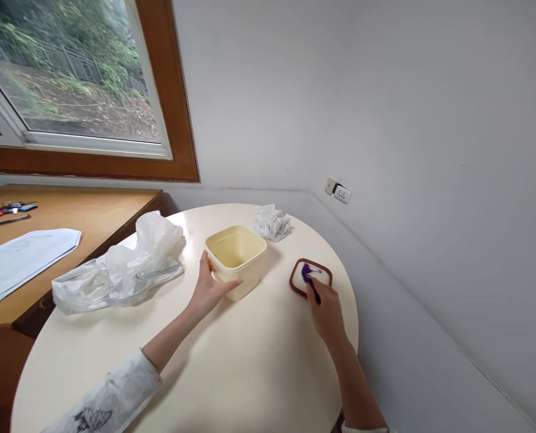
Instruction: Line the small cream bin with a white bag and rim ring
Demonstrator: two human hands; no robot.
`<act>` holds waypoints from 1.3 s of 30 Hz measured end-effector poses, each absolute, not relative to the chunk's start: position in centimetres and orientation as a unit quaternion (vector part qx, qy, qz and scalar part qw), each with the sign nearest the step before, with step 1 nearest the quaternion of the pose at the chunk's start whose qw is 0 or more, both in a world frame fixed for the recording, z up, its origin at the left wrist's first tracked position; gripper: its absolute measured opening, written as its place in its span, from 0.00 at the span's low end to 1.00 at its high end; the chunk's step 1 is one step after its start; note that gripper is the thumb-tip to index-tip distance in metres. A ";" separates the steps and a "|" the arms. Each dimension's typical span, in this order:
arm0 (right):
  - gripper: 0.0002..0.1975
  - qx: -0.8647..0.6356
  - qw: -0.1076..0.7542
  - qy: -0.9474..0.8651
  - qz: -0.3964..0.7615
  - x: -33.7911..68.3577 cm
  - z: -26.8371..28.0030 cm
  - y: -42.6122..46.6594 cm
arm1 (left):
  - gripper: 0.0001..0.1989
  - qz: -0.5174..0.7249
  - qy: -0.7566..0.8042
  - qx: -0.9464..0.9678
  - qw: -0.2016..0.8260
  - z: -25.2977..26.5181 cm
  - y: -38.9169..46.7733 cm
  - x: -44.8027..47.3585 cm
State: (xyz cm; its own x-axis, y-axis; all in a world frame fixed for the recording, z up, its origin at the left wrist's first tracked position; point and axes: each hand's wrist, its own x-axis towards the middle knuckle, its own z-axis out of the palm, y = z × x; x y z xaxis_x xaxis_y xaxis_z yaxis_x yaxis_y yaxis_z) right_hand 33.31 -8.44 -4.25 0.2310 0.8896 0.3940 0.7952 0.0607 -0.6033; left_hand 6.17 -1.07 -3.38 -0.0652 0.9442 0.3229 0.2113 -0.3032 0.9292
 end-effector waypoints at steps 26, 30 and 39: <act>0.14 -0.691 0.309 -0.654 -0.004 33.3 -8.0 -8.4 | 0.61 0.359 0.288 0.692 0.556 -1.8 11.4 16.1; 0.13 -0.692 0.305 -0.655 -0.003 33.3 -8.2 -8.2 | 0.60 0.331 0.281 0.709 0.555 -1.3 12.7 16.9; 0.11 -0.699 0.286 -0.656 -0.009 33.3 -8.5 -8.0 | 0.58 0.323 0.275 0.746 0.514 -1.0 14.6 17.9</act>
State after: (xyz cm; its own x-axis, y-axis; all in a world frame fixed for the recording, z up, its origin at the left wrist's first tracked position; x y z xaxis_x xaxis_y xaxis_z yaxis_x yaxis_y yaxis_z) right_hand 33.35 -7.99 -8.49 0.1400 0.9111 0.3878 0.9215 0.0234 -0.3877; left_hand 17.92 14.60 -0.97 0.6404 0.7419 0.1984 0.0781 -0.3199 0.9442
